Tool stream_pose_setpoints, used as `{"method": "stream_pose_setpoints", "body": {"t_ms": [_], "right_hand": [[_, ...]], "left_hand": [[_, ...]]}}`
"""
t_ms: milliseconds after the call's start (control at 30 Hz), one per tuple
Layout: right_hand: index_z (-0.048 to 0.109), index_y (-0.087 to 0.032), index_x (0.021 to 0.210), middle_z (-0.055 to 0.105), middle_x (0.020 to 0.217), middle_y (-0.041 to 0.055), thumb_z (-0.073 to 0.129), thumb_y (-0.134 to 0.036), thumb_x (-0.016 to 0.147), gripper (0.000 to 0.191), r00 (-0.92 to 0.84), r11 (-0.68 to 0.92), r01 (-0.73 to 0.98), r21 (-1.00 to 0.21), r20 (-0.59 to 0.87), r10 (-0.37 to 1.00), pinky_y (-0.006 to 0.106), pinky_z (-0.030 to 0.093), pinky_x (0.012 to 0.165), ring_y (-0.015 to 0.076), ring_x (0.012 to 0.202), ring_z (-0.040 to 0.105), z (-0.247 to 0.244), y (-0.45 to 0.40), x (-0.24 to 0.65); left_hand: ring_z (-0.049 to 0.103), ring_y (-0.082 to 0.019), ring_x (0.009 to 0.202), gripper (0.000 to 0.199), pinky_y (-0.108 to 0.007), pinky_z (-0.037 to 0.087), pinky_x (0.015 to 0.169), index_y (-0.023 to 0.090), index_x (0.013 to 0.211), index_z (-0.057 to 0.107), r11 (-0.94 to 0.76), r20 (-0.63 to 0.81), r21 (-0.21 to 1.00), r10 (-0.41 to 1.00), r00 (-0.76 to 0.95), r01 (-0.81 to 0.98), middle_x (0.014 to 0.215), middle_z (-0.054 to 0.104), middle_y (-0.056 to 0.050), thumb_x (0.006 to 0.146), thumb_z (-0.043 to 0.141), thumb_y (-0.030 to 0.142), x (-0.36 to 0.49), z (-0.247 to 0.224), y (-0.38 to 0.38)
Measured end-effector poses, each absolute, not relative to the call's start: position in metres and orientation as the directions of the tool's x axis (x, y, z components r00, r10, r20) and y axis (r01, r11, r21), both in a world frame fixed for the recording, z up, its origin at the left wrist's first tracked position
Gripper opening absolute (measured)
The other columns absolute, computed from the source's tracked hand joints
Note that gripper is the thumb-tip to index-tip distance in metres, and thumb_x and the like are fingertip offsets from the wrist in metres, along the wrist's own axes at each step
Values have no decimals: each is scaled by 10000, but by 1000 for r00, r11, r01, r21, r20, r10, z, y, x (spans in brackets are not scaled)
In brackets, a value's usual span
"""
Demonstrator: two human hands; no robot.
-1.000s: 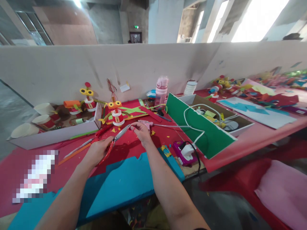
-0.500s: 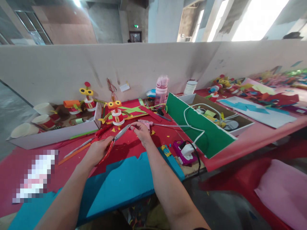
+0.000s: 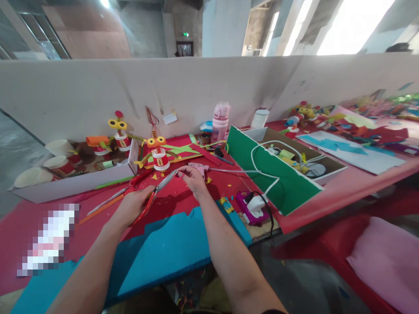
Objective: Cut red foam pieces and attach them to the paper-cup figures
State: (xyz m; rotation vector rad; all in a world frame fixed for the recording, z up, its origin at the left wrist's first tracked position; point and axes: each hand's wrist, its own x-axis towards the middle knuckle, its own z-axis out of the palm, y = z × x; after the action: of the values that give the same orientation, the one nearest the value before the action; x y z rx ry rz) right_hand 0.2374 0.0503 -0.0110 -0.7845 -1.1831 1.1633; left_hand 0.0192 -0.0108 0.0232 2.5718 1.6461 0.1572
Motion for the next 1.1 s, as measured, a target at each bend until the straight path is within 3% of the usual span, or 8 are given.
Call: {"method": "stream_pose_setpoints", "body": {"t_ms": [967,1100], "right_hand": [[672,-206,741,655,659,-20,704,-323,653,151,-78,234,-220,-947,256,964,282,465,749,146,713,598,-14,53,242],[688,-206,724,671,720,-9,719,-316,641,141,67,283,-200,-938,275,959,270,456,750,150,769,593,-15,56,243]], "left_hand": [[625,-205,717,204,-233,336,579,231,1035,513,-469,78,171,883,463,866,758,646,-47,861,407,220,15,22,-10],[630,-209,732,225,-240,352,598,228,1050,528,-451,76,156,892,445,879,783,661,-59,866,397,233,13,21,-7]]}}
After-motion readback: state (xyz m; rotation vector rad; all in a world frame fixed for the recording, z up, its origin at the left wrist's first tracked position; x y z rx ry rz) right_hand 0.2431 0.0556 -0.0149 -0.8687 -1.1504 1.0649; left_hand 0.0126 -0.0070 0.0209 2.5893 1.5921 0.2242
